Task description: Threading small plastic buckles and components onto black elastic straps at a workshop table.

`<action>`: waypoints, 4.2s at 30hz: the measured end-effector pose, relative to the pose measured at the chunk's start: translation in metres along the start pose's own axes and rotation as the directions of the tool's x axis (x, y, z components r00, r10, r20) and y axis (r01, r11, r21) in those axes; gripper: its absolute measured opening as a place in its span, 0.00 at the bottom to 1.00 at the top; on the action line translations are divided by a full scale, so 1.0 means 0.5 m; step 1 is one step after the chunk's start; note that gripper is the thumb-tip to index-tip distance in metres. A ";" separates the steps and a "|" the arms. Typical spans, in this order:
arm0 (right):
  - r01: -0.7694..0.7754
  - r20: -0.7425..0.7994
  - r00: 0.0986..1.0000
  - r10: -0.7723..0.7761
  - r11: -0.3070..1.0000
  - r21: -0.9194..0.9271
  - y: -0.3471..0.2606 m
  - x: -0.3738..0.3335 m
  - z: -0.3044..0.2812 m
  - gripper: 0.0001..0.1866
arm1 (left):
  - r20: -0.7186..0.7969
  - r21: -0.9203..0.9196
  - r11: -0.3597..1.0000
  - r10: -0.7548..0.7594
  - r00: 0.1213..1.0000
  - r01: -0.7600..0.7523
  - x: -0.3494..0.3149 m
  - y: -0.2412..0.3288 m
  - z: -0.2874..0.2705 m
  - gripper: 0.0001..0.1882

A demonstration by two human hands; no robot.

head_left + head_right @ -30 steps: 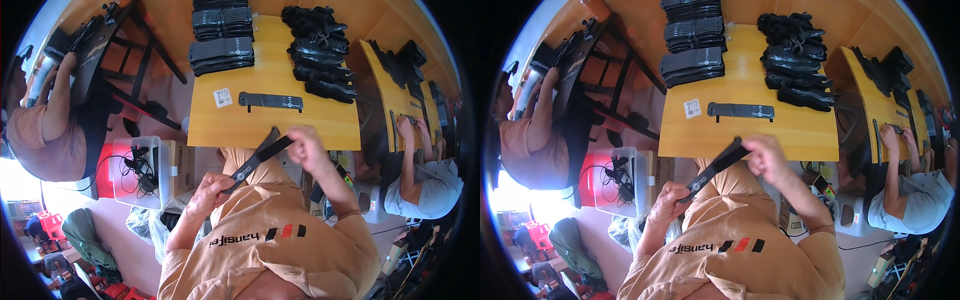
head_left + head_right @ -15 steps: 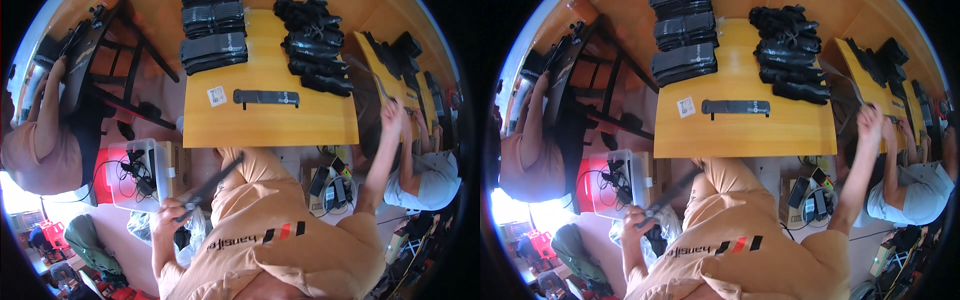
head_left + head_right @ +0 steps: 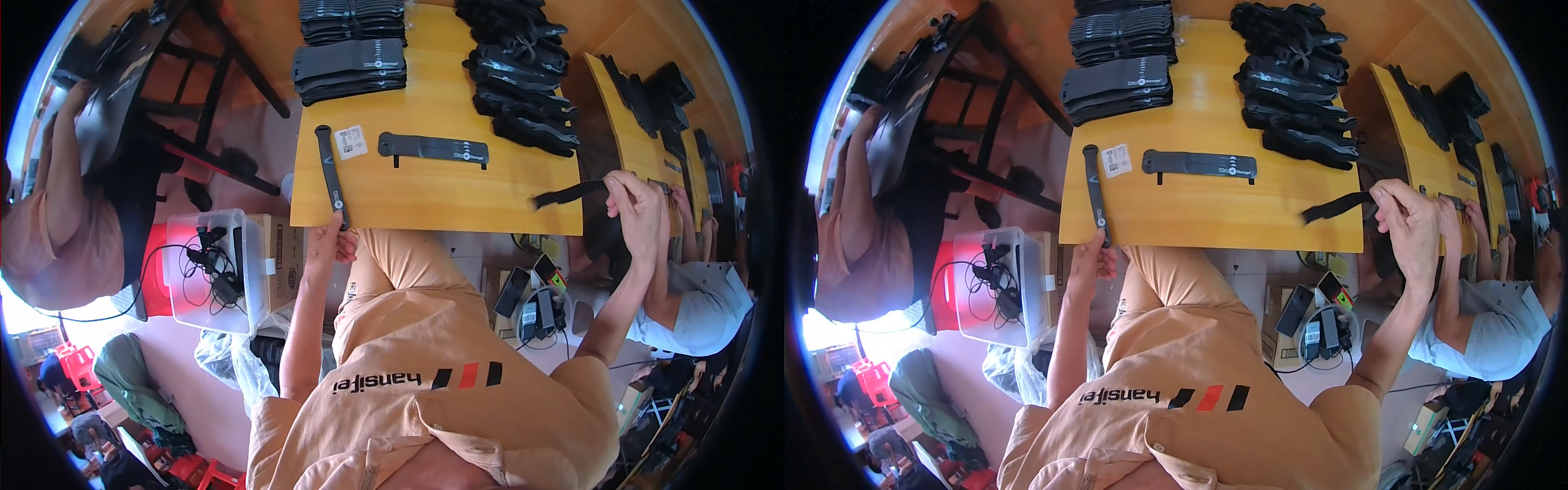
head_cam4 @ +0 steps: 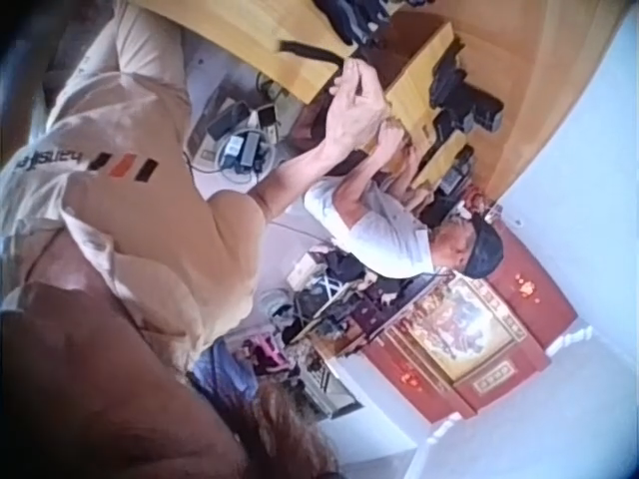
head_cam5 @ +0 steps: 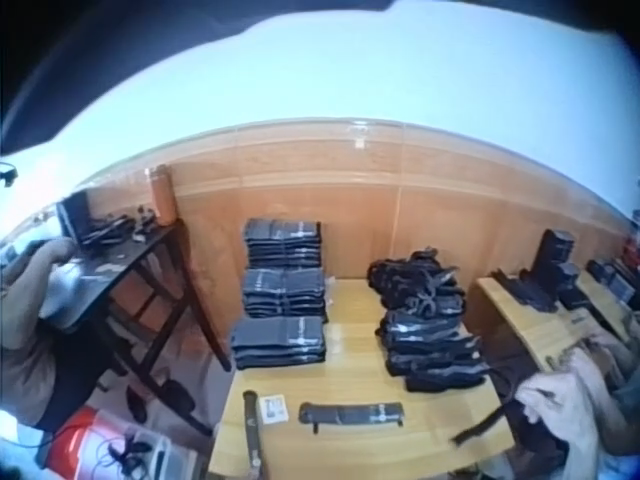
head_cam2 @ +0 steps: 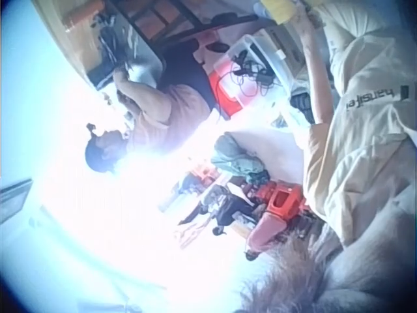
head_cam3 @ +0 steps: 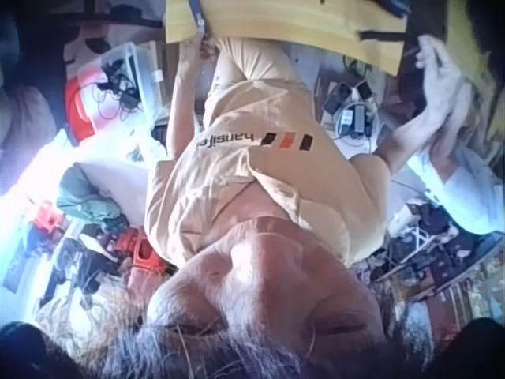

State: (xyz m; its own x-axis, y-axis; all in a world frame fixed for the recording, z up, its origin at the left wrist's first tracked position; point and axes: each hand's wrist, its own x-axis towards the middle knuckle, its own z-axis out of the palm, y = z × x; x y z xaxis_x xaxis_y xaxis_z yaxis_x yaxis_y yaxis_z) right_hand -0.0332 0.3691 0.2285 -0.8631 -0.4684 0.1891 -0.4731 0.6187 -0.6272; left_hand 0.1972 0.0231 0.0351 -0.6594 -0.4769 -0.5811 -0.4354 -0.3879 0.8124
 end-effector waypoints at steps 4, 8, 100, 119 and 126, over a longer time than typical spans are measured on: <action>-0.019 -0.046 0.999 0.025 0.991 0.131 0.018 -0.007 -0.007 0.06 | -0.068 0.139 0.990 -0.022 0.997 0.031 -0.015 0.000 0.001 0.35; -0.017 0.011 1.000 0.016 0.981 0.194 0.029 -0.016 -0.011 0.06 | -0.275 0.459 0.884 0.043 0.960 0.092 -0.022 0.003 -0.034 0.33; -0.333 0.004 0.916 0.402 0.753 0.568 0.144 0.076 0.441 0.05 | -0.009 0.561 0.677 0.580 0.814 -0.476 0.206 0.106 0.186 0.08; -0.342 -0.009 0.909 0.418 0.757 0.557 0.139 0.078 0.442 0.05 | -0.021 0.611 0.657 0.572 0.820 -0.442 0.201 0.113 0.191 0.08; -0.328 -0.003 0.915 0.403 0.749 0.576 0.149 0.077 0.449 0.05 | -0.020 0.570 0.660 0.607 0.795 -0.490 0.206 0.108 0.191 0.09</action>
State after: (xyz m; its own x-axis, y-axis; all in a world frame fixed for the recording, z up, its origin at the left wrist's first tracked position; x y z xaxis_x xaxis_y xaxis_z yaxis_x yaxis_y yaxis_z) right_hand -0.0620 0.2555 0.0195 -0.9812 -0.1768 -0.0775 0.0307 0.2534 -0.9669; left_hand 0.0472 0.0285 0.0239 -0.7757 -0.6303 0.0302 -0.3136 0.4266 0.8483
